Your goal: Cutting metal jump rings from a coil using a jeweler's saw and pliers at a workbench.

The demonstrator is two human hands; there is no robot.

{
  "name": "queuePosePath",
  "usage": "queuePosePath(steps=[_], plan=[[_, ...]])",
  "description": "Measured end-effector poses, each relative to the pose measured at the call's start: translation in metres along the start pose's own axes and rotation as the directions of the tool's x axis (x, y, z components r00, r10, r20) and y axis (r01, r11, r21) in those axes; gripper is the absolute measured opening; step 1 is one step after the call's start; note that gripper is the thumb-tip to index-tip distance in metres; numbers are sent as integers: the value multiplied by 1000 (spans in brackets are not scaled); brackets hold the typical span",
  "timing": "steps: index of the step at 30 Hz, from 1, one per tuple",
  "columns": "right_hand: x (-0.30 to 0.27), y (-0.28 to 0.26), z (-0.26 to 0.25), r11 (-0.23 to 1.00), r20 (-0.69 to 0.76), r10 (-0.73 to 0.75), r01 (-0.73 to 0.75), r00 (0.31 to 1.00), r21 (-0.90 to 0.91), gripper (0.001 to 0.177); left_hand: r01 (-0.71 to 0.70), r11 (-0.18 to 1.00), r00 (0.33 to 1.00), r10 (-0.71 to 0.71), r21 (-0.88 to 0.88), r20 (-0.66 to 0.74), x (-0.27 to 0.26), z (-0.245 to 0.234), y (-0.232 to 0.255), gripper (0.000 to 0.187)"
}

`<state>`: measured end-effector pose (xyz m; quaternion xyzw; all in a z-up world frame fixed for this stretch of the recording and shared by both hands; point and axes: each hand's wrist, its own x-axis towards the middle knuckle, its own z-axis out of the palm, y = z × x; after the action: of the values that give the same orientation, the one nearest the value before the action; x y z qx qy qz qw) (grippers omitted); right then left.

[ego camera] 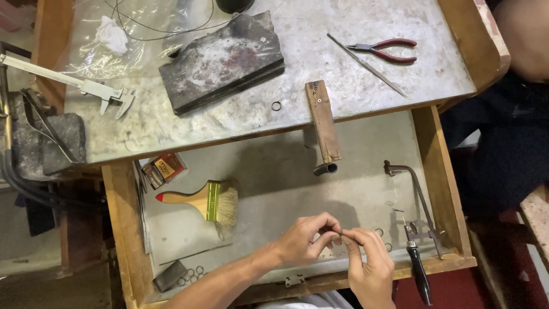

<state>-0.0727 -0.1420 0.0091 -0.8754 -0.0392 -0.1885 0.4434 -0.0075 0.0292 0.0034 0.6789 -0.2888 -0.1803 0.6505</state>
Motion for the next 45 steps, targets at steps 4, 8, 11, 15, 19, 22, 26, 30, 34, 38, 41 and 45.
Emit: queuePosePath(steps=[4,8,11,15,19,22,26,30,34,38,41,45], plan=[[5,4,-12,997,28,-46,48,999,-67,11,-172,927,983,185,332,-8,5,-10,-11,13],[-21,52,-15,916,466,125,78,876,-393,13,-278,573,833,543,771,-104,22,-43,-14,19],[-32,72,-12,836,657,392,49,644,-547,16,-102,448,731,640,888,-239,43,-78,-3,13],[-36,71,-14,839,648,415,8,638,-545,13,296,170,695,637,940,-334,61,-112,36,28],[-19,53,-23,822,597,514,-154,616,-549,18,411,49,751,548,910,-369,71,-123,37,53],[-16,46,-24,832,576,513,-205,636,-516,18,456,-17,793,462,890,-397,72,-128,31,62],[-12,31,-25,895,518,416,-236,747,-378,14,347,-76,745,628,935,-225,70,-135,30,28],[-2,13,-23,967,360,253,-221,898,-126,14,171,34,657,741,985,-140,65,-132,31,12],[11,-7,-27,934,197,329,-348,924,74,16,-95,888,833,318,449,-452,35,-79,28,10],[25,-32,-22,910,-61,343,-315,937,268,13,-64,876,929,-123,-477,-350,16,-28,38,12],[36,-46,-17,896,-117,264,-199,957,396,8,-84,808,948,-115,-583,-296,11,-10,45,14],[46,-59,-16,930,-134,128,-72,983,360,7,-185,890,953,59,-417,-297,12,-7,56,13]])
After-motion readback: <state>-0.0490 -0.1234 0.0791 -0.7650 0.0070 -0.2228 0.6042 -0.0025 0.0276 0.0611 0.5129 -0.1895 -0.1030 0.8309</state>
